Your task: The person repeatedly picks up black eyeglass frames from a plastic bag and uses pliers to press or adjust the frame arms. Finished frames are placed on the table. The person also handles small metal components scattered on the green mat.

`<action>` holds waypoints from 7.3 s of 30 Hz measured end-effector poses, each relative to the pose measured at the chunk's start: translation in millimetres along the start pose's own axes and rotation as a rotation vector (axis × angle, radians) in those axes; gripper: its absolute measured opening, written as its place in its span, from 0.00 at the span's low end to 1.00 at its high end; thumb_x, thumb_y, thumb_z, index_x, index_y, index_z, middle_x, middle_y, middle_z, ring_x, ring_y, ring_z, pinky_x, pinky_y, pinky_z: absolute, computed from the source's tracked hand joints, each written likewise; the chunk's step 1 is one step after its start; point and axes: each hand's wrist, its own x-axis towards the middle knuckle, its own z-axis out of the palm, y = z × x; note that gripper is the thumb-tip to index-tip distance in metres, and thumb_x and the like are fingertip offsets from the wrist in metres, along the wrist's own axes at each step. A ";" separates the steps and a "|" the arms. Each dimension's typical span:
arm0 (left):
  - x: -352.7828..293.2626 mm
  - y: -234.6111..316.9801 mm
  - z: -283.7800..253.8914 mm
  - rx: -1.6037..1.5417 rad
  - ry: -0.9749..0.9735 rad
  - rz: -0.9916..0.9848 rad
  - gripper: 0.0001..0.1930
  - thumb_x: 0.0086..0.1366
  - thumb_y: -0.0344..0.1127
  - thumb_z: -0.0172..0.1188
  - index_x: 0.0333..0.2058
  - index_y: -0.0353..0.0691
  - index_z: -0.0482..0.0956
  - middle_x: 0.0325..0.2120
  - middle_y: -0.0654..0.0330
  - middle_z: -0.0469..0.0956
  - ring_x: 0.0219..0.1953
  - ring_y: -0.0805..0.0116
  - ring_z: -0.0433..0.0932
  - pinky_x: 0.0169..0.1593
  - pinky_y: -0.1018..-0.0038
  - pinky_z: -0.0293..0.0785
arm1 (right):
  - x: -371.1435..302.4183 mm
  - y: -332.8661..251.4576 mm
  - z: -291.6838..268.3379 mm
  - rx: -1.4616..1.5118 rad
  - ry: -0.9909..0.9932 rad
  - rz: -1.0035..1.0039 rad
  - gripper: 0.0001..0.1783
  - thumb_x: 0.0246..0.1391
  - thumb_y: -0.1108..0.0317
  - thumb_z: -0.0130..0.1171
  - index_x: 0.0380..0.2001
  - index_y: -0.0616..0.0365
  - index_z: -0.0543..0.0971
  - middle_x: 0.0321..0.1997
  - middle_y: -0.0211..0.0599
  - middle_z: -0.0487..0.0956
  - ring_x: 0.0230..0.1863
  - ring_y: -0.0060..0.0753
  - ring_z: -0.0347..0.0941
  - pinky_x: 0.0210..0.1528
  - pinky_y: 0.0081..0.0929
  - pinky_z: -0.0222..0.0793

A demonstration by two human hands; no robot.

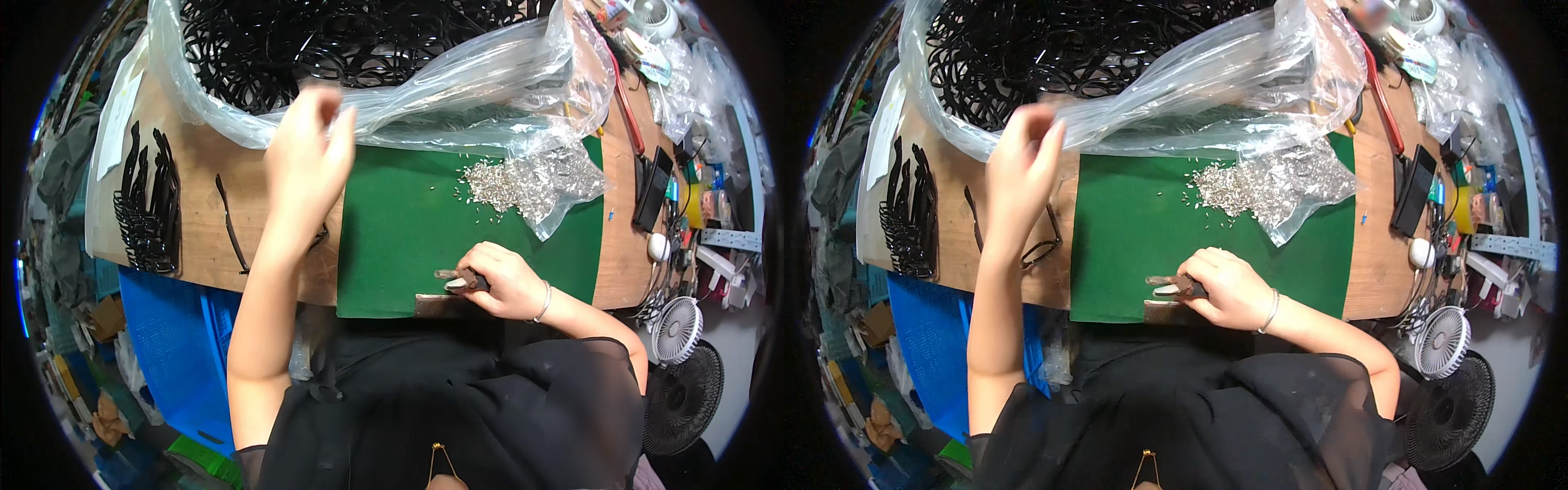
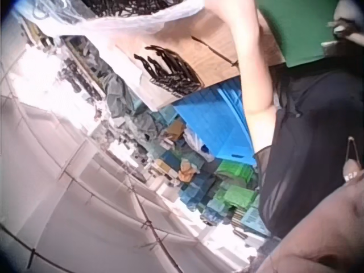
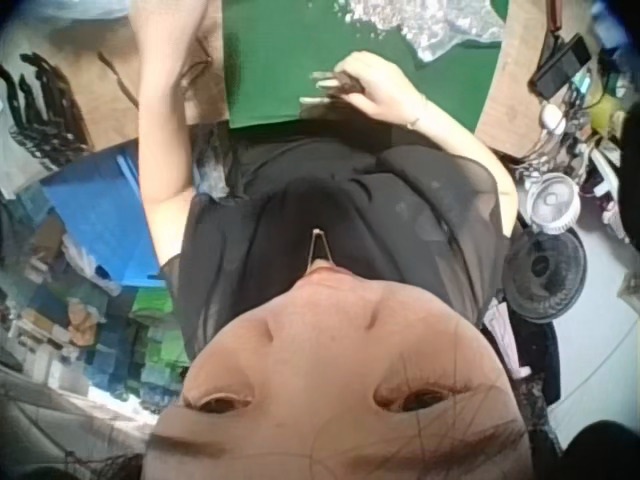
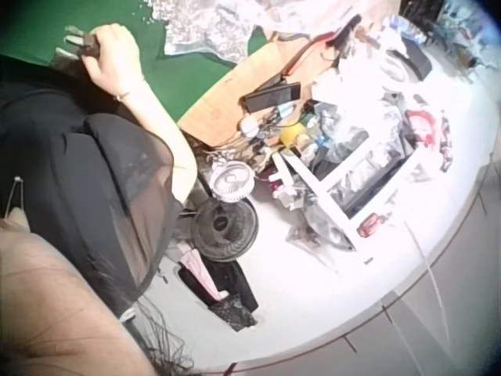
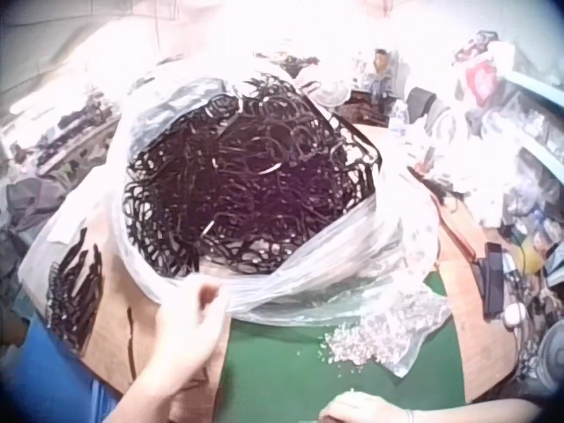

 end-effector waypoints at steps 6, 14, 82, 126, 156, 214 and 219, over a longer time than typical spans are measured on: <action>-2.7 -27.4 83.4 0.318 -0.200 0.256 0.09 0.58 0.34 0.49 0.33 0.35 0.72 0.28 0.49 0.72 0.33 0.52 0.71 0.41 0.63 0.69 | -9.3 3.7 3.4 0.040 0.073 -0.053 0.10 0.35 0.75 0.58 0.23 0.55 0.69 0.24 0.34 0.68 0.30 0.38 0.66 0.34 0.29 0.62; 70.4 -40.6 47.2 -1.114 -0.022 -0.997 0.14 0.64 0.35 0.43 0.41 0.28 0.65 0.40 0.46 0.70 0.45 0.56 0.71 0.40 0.70 0.74 | -3.1 1.1 5.4 -0.059 0.022 -0.065 0.10 0.35 0.73 0.56 0.27 0.55 0.70 0.27 0.35 0.69 0.32 0.40 0.66 0.35 0.31 0.62; -149.5 86.0 30.4 -0.835 -0.277 -0.182 0.44 0.47 0.16 0.59 0.58 0.34 0.40 0.51 0.46 0.66 0.33 0.70 0.76 0.38 0.81 0.73 | -24.7 -54.5 -11.2 0.566 0.357 0.340 0.06 0.47 0.74 0.57 0.28 0.63 0.71 0.24 0.34 0.71 0.25 0.19 0.66 0.28 0.18 0.64; -133.9 72.5 -2.5 -1.091 -0.662 -0.400 0.44 0.53 0.16 0.54 0.59 0.41 0.32 0.54 0.41 0.59 0.44 0.63 0.74 0.44 0.75 0.72 | -18.0 -52.5 -42.0 0.165 -0.419 0.288 0.19 0.50 0.58 0.53 0.30 0.68 0.70 0.22 0.53 0.74 0.27 0.54 0.72 0.31 0.40 0.68; -185.5 66.3 4.0 -1.143 -0.539 -0.640 0.46 0.50 0.13 0.51 0.59 0.49 0.31 0.46 0.46 0.65 0.35 0.70 0.75 0.42 0.77 0.71 | 10.7 35.0 -1.8 -0.313 0.226 0.409 0.08 0.43 0.70 0.55 0.27 0.61 0.70 0.25 0.48 0.70 0.29 0.52 0.68 0.31 0.40 0.64; -160.9 67.8 -31.7 -0.451 -0.735 -0.026 0.18 0.48 0.22 0.60 0.40 0.34 0.70 0.31 0.52 0.74 0.30 0.57 0.75 0.33 0.73 0.72 | -16.3 -30.7 -11.0 -0.200 -0.038 -0.246 0.15 0.29 0.67 0.62 0.23 0.57 0.68 0.21 0.34 0.68 0.25 0.36 0.67 0.29 0.30 0.63; -168.7 74.2 -34.9 -0.944 -0.589 -0.377 0.24 0.59 0.32 0.55 0.48 0.26 0.56 0.30 0.53 0.76 0.37 0.69 0.76 0.40 0.78 0.71 | -8.5 -41.6 -3.9 -0.153 -0.015 -0.317 0.14 0.30 0.69 0.60 0.23 0.57 0.68 0.21 0.34 0.66 0.25 0.36 0.66 0.30 0.30 0.62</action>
